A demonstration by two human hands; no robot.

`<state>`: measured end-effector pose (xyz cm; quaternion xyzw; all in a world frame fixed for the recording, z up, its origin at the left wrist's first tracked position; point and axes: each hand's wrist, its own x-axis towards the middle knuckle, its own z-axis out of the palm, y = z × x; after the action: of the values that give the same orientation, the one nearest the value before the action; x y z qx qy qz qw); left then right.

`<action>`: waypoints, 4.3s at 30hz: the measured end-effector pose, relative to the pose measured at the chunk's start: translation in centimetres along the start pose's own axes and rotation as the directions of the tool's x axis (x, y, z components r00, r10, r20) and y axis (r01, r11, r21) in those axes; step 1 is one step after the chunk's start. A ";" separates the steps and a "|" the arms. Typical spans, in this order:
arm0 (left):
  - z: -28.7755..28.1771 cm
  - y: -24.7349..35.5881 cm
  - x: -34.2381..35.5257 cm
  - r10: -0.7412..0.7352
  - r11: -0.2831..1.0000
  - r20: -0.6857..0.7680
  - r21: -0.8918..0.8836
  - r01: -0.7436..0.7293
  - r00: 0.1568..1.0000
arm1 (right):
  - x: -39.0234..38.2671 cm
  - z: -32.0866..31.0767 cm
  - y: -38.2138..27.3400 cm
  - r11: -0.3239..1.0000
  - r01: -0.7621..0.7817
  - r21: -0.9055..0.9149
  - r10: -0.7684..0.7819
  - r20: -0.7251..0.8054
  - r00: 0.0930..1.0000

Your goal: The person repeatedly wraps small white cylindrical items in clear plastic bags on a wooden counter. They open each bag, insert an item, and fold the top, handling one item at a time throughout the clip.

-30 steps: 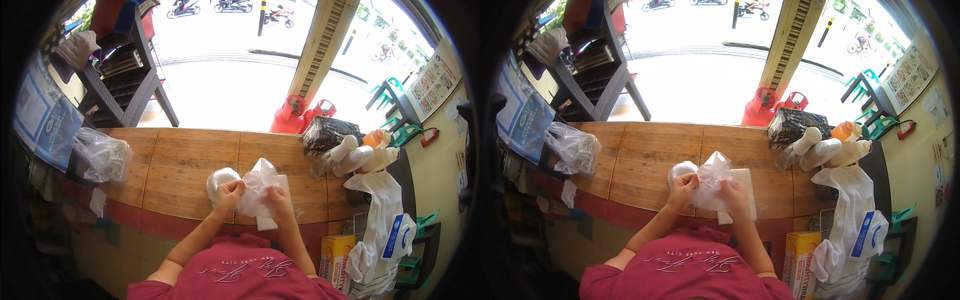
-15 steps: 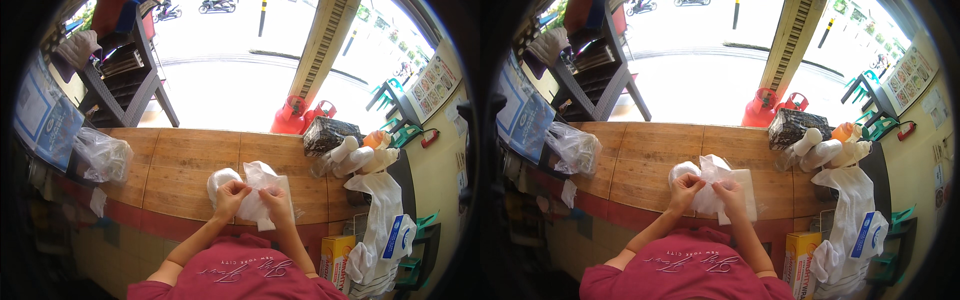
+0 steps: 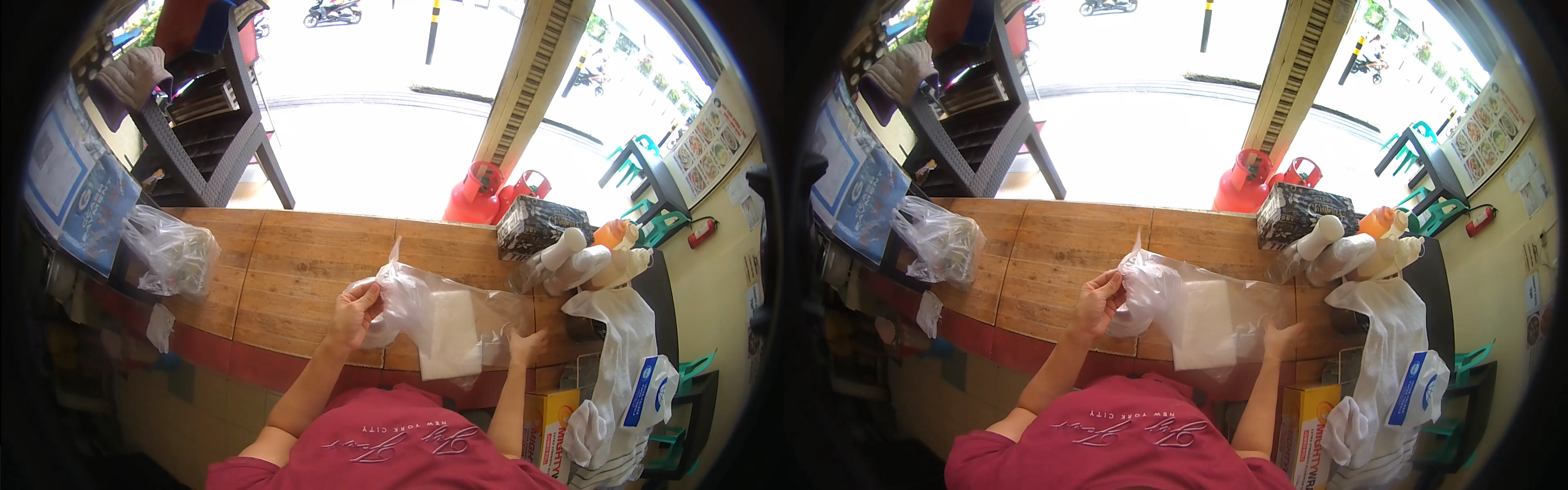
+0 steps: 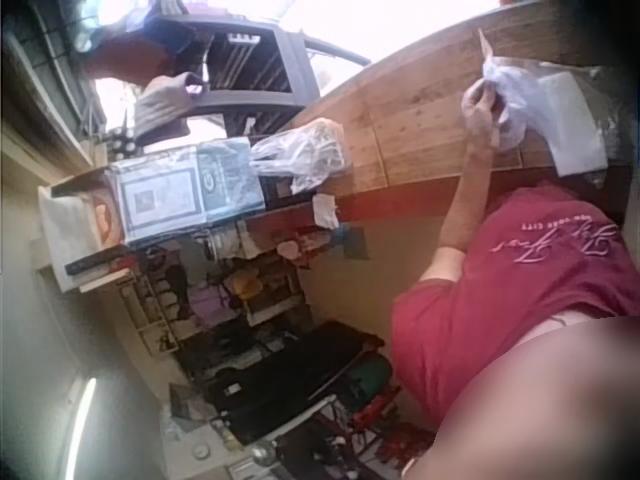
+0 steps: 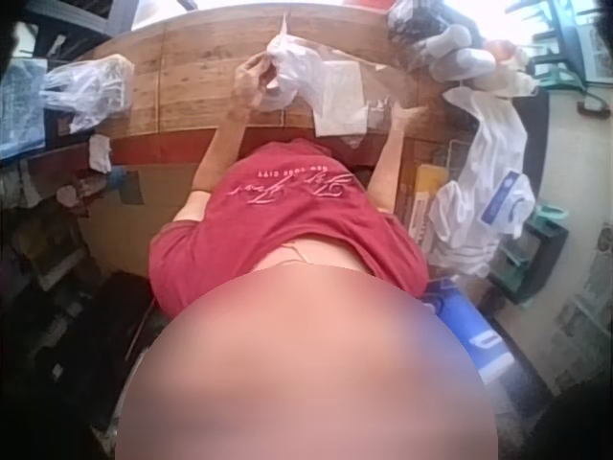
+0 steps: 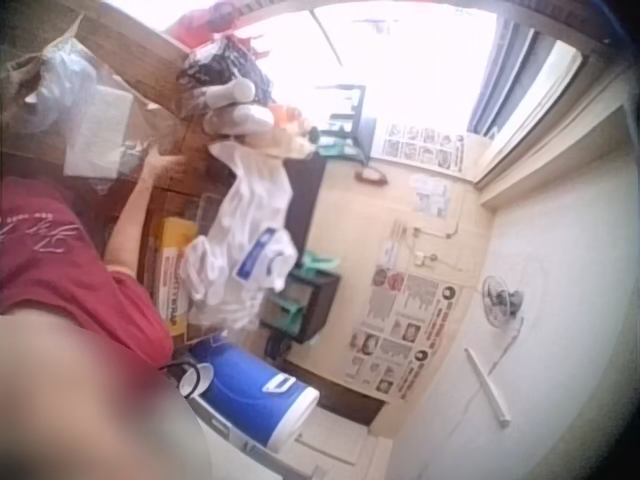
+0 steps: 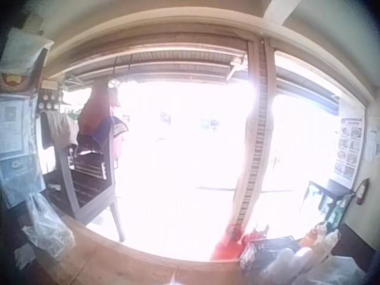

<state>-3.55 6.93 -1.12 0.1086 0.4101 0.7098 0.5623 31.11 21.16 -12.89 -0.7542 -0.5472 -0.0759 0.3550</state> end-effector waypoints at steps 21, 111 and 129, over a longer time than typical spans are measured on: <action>0.8 -2.1 -1.7 0.061 0.998 0.115 0.000 -0.061 0.991 | -4.6 -8.2 -19.3 0.130 -0.948 0.291 -0.646 0.750 0.142; -4.4 5.4 11.7 -0.616 -0.426 0.092 0.796 -0.429 0.782 | -12.2 -0.2 -26.5 0.400 0.554 0.730 -0.857 0.512 -0.055; -13.0 -2.4 -4.9 0.066 -0.201 0.548 0.826 -0.527 0.834 | -13.0 -0.1 -26.4 0.434 0.583 0.687 -0.863 0.502 0.051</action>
<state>-8.22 -3.30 -9.65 0.6910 0.6592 0.2518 0.1568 2.89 14.96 -7.43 -0.2369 -0.9485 0.1972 0.0737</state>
